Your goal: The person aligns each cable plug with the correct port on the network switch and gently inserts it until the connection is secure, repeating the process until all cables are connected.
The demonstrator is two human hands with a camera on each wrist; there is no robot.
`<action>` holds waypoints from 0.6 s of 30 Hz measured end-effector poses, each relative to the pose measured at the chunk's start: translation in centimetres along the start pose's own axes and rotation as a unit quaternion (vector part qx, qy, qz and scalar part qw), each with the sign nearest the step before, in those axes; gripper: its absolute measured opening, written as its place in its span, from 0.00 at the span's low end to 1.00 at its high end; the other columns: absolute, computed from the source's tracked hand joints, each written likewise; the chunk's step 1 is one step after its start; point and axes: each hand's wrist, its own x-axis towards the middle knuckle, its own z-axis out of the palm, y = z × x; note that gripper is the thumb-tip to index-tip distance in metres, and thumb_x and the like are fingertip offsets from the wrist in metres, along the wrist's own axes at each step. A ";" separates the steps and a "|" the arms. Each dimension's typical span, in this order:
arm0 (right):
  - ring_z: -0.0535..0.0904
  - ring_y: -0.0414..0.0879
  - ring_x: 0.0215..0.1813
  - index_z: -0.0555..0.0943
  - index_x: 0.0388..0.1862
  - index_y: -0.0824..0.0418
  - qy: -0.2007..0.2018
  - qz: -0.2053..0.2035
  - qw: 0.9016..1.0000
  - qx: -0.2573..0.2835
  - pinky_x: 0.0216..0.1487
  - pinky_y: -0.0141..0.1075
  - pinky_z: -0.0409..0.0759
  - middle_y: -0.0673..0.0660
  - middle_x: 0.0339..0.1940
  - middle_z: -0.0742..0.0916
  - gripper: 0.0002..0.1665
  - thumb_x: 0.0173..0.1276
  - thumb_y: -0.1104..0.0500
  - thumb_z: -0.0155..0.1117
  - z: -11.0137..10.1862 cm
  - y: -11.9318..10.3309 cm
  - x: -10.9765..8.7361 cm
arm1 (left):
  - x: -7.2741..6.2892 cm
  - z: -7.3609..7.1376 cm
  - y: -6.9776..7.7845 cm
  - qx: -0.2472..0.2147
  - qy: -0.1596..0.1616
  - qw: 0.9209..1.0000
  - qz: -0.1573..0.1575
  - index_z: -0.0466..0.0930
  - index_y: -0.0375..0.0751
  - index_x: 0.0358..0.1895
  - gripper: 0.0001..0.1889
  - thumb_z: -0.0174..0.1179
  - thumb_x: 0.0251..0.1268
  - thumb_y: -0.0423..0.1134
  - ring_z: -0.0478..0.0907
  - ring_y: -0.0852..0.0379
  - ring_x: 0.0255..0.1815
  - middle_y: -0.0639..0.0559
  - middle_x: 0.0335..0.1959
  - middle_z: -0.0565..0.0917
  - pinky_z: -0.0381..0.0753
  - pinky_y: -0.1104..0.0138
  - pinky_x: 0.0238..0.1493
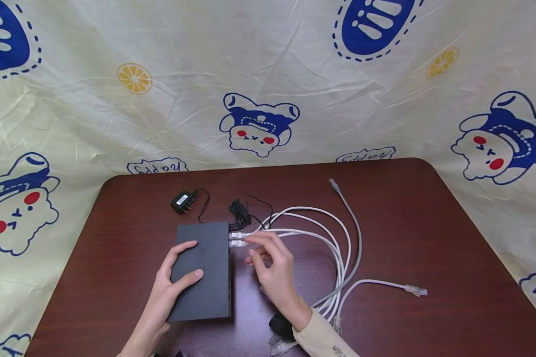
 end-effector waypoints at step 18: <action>0.81 0.41 0.27 0.77 0.45 0.77 0.054 0.086 0.995 0.021 0.31 0.29 0.80 0.56 0.38 0.81 0.14 0.61 0.83 0.54 -5.6 0.1 0.3 | 0.5 -0.6 0.0 0.000 0.020 1.000 0.018 0.70 0.52 0.62 0.28 0.64 0.58 0.30 0.76 0.43 0.41 0.40 0.54 0.67 0.80 0.54 0.33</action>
